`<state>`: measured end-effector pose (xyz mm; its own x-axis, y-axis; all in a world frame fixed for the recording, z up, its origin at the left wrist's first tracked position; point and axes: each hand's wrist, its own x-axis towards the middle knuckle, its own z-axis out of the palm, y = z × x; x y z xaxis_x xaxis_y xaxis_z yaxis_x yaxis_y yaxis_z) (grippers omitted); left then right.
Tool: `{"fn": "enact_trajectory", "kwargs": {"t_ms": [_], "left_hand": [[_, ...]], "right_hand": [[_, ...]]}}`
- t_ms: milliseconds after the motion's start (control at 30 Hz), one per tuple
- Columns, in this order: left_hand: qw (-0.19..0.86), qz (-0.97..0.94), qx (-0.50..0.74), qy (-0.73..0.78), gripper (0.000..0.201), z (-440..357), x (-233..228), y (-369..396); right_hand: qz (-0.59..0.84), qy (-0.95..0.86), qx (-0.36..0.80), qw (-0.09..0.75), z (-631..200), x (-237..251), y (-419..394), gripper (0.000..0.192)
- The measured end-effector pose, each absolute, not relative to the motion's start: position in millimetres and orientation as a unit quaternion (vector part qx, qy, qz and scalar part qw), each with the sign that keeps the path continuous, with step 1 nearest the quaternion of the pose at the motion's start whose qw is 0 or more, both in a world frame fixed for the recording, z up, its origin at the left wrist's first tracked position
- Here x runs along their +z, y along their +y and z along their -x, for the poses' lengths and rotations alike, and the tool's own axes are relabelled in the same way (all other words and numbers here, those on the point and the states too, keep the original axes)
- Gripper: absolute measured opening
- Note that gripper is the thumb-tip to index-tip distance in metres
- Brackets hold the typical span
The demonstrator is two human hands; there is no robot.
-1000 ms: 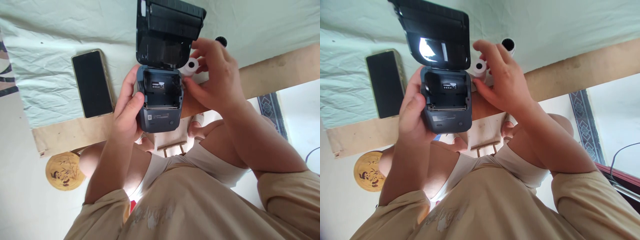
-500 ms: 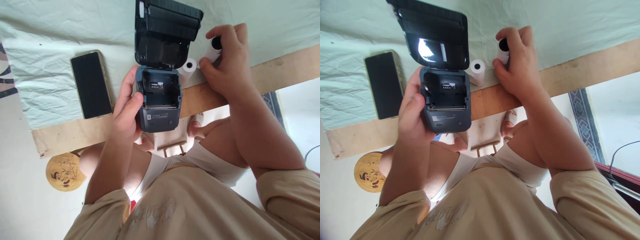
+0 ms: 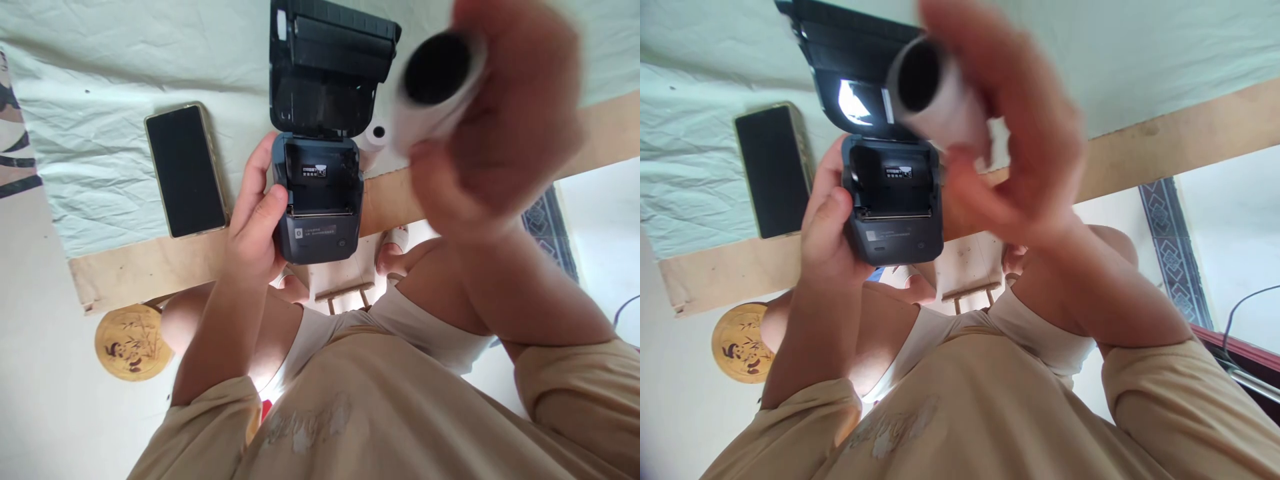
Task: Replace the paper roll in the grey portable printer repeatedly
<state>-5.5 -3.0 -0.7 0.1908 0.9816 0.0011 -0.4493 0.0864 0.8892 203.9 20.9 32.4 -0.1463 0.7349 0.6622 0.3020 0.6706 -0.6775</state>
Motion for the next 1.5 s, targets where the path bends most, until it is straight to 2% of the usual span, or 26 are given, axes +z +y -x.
{"fn": "enact_trajectory", "kwargs": {"t_ms": [67, 167, 333, 600, 800, 967, 1200, 1333, 1467, 1500], "left_hand": [[0.644, -0.413, 0.551, 0.332, 0.047, 5, -1, -3], [0.643, -0.414, 0.552, 0.332, 0.046, 6, -2, -3], [0.652, -0.410, 0.547, 0.329, 0.044, 7, -3, -3], [0.665, -0.394, 0.545, 0.326, 0.045, 4, 1, -3], [0.661, -0.393, 0.523, 0.366, 0.048, 2, 7, -6], [0.669, -0.402, 0.534, 0.325, 0.040, 4, 7, -3], [0.640, -0.458, 0.533, 0.311, 0.065, 8, -7, -1], [0.614, -0.476, 0.525, 0.347, 0.075, 8, -8, -2], [0.626, -0.480, 0.502, 0.354, 0.075, 9, -4, -1], [0.628, -0.478, 0.502, 0.354, 0.076, 9, -4, -1]], "right_hand": [[0.337, -0.806, 0.069, 0.482, -187, 33, 11, 0.054], [0.374, -0.825, -0.018, 0.423, -169, 31, 6, 0.044], [0.411, -0.826, -0.042, 0.383, -167, 25, 11, 0.036], [0.398, -0.834, -0.057, 0.377, -170, 21, 13, 0.010], [0.390, -0.831, -0.067, 0.391, -168, 20, 13, 0.008], [0.353, -0.832, -0.068, 0.423, -164, 23, 8, 0.006], [0.304, -0.863, -0.006, 0.403, -164, 23, 0, 0.014], [0.352, -0.806, 0.039, 0.475, -178, 33, 3, 0.012], [0.420, -0.771, 0.084, 0.471, -188, 39, 14, 0.042], [0.422, -0.772, 0.101, 0.465, -188, 39, 16, 0.044]]}}
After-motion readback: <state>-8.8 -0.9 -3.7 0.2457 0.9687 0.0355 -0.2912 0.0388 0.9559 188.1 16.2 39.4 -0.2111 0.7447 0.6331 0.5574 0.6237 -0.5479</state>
